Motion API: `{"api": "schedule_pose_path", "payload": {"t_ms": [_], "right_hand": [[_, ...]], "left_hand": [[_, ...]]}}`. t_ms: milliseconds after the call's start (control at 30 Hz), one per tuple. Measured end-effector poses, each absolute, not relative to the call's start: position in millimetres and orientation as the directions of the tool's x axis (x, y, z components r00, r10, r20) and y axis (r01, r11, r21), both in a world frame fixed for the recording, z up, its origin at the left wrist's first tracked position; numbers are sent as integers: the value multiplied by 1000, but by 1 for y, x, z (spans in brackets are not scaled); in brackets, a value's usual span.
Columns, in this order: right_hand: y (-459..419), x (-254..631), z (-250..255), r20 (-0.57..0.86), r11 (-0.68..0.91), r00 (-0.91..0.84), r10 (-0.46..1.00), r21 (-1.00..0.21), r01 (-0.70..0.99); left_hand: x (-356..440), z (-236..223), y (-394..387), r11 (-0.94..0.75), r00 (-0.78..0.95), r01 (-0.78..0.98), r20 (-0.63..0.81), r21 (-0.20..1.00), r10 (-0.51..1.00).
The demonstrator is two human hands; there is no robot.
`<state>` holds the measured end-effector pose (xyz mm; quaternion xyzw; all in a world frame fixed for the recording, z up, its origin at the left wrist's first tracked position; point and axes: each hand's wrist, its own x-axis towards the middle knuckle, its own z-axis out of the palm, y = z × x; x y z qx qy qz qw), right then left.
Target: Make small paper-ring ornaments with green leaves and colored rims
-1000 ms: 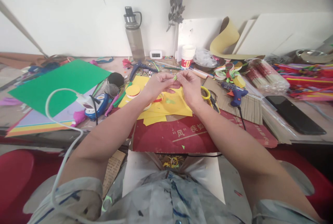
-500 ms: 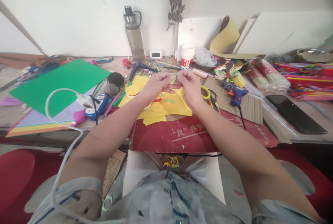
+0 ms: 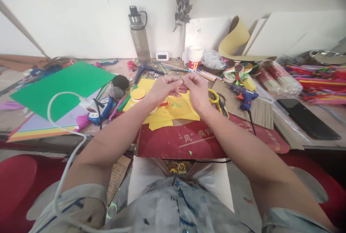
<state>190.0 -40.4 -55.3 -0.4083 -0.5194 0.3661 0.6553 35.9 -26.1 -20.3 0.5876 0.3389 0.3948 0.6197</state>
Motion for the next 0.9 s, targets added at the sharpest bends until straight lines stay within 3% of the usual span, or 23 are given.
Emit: {"api": "schedule_pose_path", "payload": {"t_ms": [300,433,533,633,700,767,900], "right_hand": [[-40,191,-54,416,423,180,891,-906,-3],[-46,218,-38,516,460,174,839,-842,282],[-54,250,-26,504,340,52,862,-651,679],[-63,273,-24,328,116,-4,945,-324,939],[-69,277,-26,214,88,-60,975,-124,988],[-74,271,-29,112,89,-88,990,-7,996],[-76,257,-28,38,110,-111,993,38,993]], "left_hand": [[36,-16,-25,67,415,-77,-29,995,909],[30,-12,-22,81,383,-73,-47,994,922],[26,-8,-21,81,354,-89,-44,993,934],[23,-4,-21,84,355,-113,-39,990,934],[21,-2,-21,82,365,-121,-32,989,930],[19,-3,-20,65,376,-121,-15,991,926],[15,-7,-16,19,400,-111,28,994,916]]}}
